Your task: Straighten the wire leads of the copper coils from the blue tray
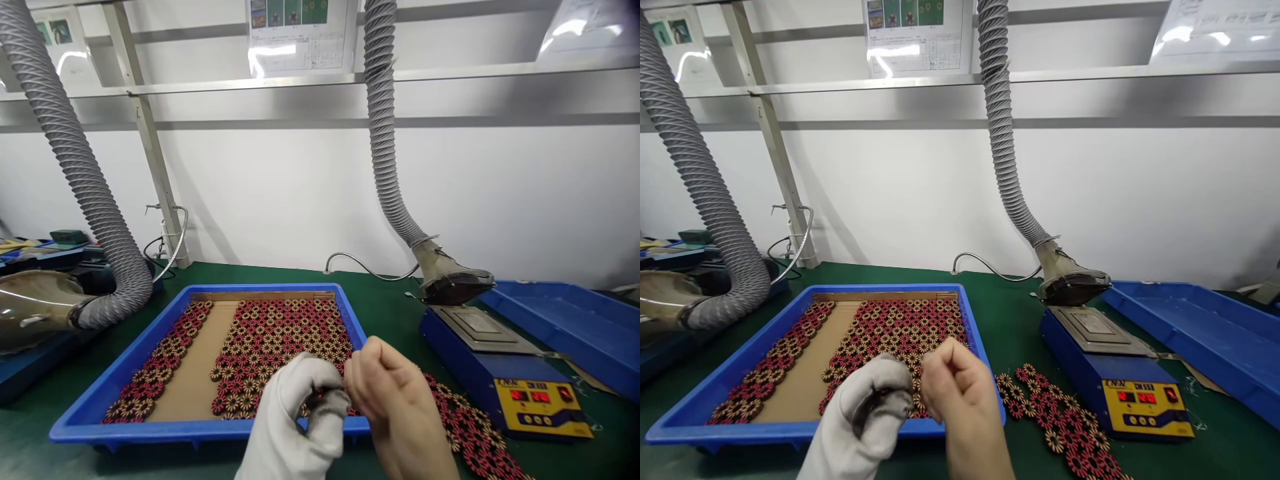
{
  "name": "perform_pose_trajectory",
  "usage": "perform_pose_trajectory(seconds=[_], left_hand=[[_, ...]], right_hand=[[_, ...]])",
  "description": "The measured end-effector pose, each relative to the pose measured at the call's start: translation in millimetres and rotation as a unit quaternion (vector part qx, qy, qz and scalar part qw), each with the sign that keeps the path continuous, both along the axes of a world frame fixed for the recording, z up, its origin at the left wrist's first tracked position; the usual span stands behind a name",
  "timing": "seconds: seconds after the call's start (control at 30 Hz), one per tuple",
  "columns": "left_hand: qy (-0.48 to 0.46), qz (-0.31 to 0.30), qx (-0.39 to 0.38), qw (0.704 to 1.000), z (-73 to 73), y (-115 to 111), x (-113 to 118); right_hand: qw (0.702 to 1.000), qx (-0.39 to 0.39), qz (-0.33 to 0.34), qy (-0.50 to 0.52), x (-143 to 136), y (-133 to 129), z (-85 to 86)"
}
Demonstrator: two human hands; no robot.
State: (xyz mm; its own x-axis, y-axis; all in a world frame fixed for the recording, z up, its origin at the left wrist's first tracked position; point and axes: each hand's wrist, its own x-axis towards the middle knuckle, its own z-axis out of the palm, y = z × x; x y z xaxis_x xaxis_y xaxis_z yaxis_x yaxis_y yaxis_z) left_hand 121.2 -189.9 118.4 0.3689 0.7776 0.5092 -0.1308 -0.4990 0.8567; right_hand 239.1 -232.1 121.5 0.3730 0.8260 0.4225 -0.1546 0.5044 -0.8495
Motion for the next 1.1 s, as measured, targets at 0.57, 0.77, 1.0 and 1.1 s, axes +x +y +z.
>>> perform_pose_trajectory(seconds=[0.57,0.77,1.0,1.1], left_hand=[[0.060,0.131,0.224,0.964,-6.4,5,-6],[0.078,0.147,0.257,0.952,-5.4,6,-12],[0.064,0.158,0.249,0.953,-3.2,4,-12],[0.078,0.140,0.268,0.950,-4.0,6,-13]], right_hand=[[0.901,0.155,-0.109,-0.390,13,-4,5.0],[0.945,0.097,-0.164,-0.267,8,-10,3.1],[0.902,0.223,-0.083,-0.359,15,1,3.0],[0.883,0.235,-0.087,-0.397,17,2,3.3]])
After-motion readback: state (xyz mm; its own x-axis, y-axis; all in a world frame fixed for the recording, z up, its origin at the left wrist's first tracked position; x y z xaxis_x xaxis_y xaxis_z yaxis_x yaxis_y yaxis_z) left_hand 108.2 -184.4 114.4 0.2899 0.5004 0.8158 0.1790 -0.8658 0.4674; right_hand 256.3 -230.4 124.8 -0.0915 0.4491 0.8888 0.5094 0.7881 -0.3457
